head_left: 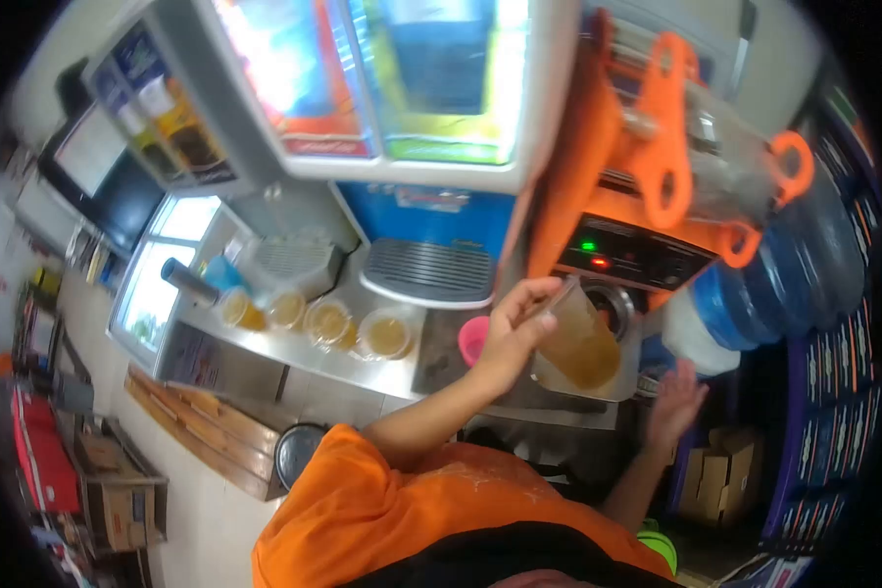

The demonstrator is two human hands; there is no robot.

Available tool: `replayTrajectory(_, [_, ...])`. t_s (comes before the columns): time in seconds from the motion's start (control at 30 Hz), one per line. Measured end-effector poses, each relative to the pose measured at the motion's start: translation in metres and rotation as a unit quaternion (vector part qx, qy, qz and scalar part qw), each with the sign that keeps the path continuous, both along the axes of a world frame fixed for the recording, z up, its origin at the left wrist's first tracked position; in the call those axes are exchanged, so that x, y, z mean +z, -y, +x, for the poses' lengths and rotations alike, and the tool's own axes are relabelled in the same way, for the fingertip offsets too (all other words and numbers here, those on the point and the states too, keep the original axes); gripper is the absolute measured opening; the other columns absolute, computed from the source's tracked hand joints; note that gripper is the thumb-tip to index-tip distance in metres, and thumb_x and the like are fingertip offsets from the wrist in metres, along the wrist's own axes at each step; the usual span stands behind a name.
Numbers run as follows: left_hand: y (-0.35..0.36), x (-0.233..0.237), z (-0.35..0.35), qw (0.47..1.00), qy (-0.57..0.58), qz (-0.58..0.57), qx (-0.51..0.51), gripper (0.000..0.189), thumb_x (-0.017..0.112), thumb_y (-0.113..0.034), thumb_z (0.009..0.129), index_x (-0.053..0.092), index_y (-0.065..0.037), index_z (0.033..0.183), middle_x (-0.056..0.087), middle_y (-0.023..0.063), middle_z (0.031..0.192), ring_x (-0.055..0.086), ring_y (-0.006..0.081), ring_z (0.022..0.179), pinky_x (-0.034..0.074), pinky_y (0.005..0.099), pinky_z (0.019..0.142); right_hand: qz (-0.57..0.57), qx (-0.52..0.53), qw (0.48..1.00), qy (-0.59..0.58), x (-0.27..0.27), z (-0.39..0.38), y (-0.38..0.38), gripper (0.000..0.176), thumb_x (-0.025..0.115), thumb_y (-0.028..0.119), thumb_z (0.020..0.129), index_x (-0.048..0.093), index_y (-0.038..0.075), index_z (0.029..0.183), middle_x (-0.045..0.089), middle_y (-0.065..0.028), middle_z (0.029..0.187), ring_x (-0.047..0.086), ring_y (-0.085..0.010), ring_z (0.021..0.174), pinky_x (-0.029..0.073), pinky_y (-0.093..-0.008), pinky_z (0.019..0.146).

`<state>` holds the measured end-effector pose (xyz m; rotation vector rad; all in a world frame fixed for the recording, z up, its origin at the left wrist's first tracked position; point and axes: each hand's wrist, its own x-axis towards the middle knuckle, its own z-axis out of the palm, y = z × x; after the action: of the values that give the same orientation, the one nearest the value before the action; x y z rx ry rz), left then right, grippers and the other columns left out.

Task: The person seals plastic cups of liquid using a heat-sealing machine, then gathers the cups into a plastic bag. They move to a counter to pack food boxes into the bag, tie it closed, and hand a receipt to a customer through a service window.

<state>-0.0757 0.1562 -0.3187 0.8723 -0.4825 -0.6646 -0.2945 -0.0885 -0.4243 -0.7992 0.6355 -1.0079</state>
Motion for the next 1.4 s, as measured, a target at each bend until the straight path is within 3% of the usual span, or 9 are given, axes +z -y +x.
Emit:
replayTrajectory(0.13, [-0.066,0.005,0.013,0.967,-0.205,-0.092,-0.118,0.063,0.055,-0.045,0.084,0.044,0.0,0.126,0.055,0.0124,0.117,0.054,0.0221,0.108,0.044,0.0369,0.093,-0.109,-0.08,0.988,-0.068,0.031,-0.016,-0.026,0.056,0.032,0.046,0.097,0.043,0.001,0.128,0.05,-0.0111,0.119,0.047,-0.0187,0.101,0.032,-0.0333,0.095])
replayTrajectory(0.23, [-0.118,0.005,0.021,0.974,-0.221,-0.02,-0.035,0.076,0.058,-0.059,0.076,0.045,-0.003,0.125,0.055,0.0139,0.117,0.055,0.0265,0.107,0.045,0.0399,0.091,-0.203,-0.099,0.971,-0.081,0.068,0.022,-0.087,0.044,0.037,0.036,0.098,0.051,0.0,0.117,0.056,-0.0049,0.093,0.05,-0.0133,0.082,0.039,-0.0272,0.079])
replayTrajectory(0.33, [-0.18,-0.012,0.047,0.996,-0.034,-0.011,0.077,0.069,0.076,-0.036,0.069,0.044,-0.002,0.119,0.051,0.015,0.12,0.052,0.0249,0.112,0.046,0.0385,0.092,-0.333,0.021,0.936,-0.115,0.088,0.063,-0.152,0.038,0.04,0.031,0.096,0.053,-0.002,0.109,0.057,-0.0082,0.086,0.053,-0.0139,0.079,0.042,-0.0275,0.074])
replayTrajectory(0.47, [-0.251,0.006,0.05,0.919,0.281,0.135,0.242,0.109,0.09,-0.017,0.049,0.022,-0.003,0.133,0.027,0.0183,0.138,0.049,0.028,0.116,0.047,0.0398,0.093,-0.39,0.169,0.895,-0.135,0.098,0.114,-0.227,0.033,0.043,0.027,0.095,0.054,-0.002,0.106,0.058,-0.0082,0.086,0.053,-0.0136,0.08,0.042,-0.028,0.074])
replayTrajectory(0.57, [-0.285,0.008,0.053,0.846,0.398,0.168,0.314,0.117,0.091,-0.025,0.05,0.015,-0.004,0.136,0.025,0.0198,0.139,0.046,0.0299,0.119,0.048,0.0425,0.093,-0.381,0.247,0.883,-0.118,0.108,0.151,-0.277,0.027,0.05,0.021,0.091,0.056,-0.002,0.103,0.06,-0.0086,0.088,0.055,-0.0153,0.081,0.043,-0.0299,0.075])
replayTrajectory(0.63, [-0.299,0.001,0.056,0.838,0.41,0.158,0.323,0.12,0.091,-0.027,0.05,0.011,-0.008,0.138,0.022,0.0238,0.14,0.042,0.0324,0.123,0.05,0.0443,0.091,-0.497,0.342,0.795,-0.07,0.122,0.174,-0.305,0.026,0.059,0.019,0.085,0.057,0.0,0.103,0.061,-0.011,0.096,0.056,-0.0205,0.088,0.044,-0.0321,0.079])
replayTrajectory(0.77, [-0.316,-0.003,0.06,0.822,0.46,0.109,0.319,0.12,0.089,-0.024,0.053,0.007,-0.017,0.141,0.014,0.0293,0.142,0.037,0.0374,0.126,0.051,0.045,0.088,-0.637,0.439,0.631,-0.062,0.166,0.203,-0.35,0.053,0.07,0.023,0.074,0.051,0.004,0.12,0.047,-0.0176,0.128,0.046,-0.0315,0.114,0.036,-0.0396,0.095])
replayTrajectory(0.97, [-0.308,-0.003,0.064,0.794,0.54,0.061,0.273,0.121,0.088,-0.025,0.055,0.007,-0.028,0.145,0.018,0.0312,0.141,0.035,0.0421,0.127,0.049,0.0449,0.089,-0.691,0.465,0.541,-0.118,0.174,0.216,-0.375,0.087,0.077,0.024,0.065,0.031,0.006,0.137,0.03,-0.0188,0.139,0.038,-0.0355,0.12,0.032,-0.0438,0.099])
replayTrajectory(1.4, [-0.141,0.016,0.036,0.776,0.611,-0.117,0.106,0.12,0.086,-0.027,0.059,-0.001,-0.026,0.142,0.015,0.0366,0.139,0.037,0.0443,0.125,0.048,0.0467,0.089,-0.651,0.302,0.635,-0.285,0.202,0.12,-0.273,0.09,0.077,0.02,0.058,0.032,0.003,0.135,0.041,-0.0193,0.124,0.042,-0.0366,0.115,0.037,-0.0426,0.096])
